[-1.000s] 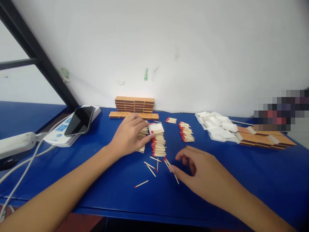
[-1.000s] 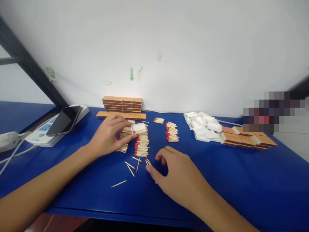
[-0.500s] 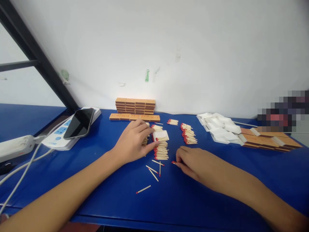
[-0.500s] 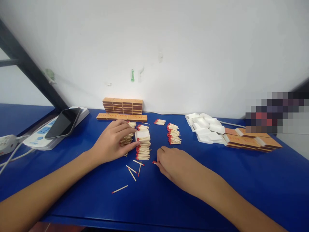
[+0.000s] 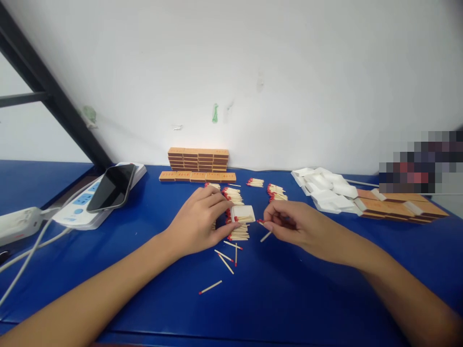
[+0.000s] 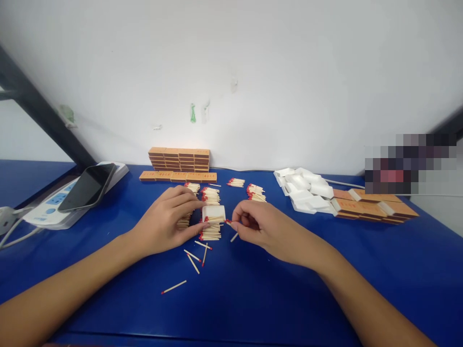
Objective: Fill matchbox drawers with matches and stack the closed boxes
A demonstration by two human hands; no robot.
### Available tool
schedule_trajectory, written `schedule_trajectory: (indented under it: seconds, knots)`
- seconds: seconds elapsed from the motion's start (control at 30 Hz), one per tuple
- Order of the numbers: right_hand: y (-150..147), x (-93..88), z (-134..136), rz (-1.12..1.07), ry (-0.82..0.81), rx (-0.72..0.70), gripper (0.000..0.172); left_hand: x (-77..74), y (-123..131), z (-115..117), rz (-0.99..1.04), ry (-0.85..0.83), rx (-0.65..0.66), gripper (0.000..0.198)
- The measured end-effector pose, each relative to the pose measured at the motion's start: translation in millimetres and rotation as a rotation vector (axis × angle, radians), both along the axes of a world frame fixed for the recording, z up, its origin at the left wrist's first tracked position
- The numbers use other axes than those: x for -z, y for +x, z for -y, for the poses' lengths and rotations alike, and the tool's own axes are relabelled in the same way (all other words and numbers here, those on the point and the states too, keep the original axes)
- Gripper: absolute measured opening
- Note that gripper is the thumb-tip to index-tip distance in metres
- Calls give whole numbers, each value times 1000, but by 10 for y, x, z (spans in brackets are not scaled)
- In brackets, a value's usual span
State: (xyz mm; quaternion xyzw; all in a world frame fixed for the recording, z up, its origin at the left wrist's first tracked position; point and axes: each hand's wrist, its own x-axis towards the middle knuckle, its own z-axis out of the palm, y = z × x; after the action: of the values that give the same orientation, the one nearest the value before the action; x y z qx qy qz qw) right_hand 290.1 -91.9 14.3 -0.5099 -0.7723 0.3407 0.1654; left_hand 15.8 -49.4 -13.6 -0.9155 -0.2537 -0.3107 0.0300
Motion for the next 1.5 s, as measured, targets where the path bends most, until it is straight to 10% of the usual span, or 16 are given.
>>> schedule_trajectory:
  seconds: [0.5, 0.97, 1.23, 1.5]
  knots:
    - [-30, 48, -41, -70, -51, -19, 24, 32, 46, 77, -7, -69, 67, 32]
    - [-148, 170, -32, 42, 467, -32, 20, 47, 88, 95, 14, -120, 88, 33]
    - [212, -43, 44, 306, 17, -92, 26, -10, 59, 57, 94, -40, 6, 33]
    - [82, -19, 71, 354, 17, -116, 34, -44, 61, 67, 126, 26, -12, 30]
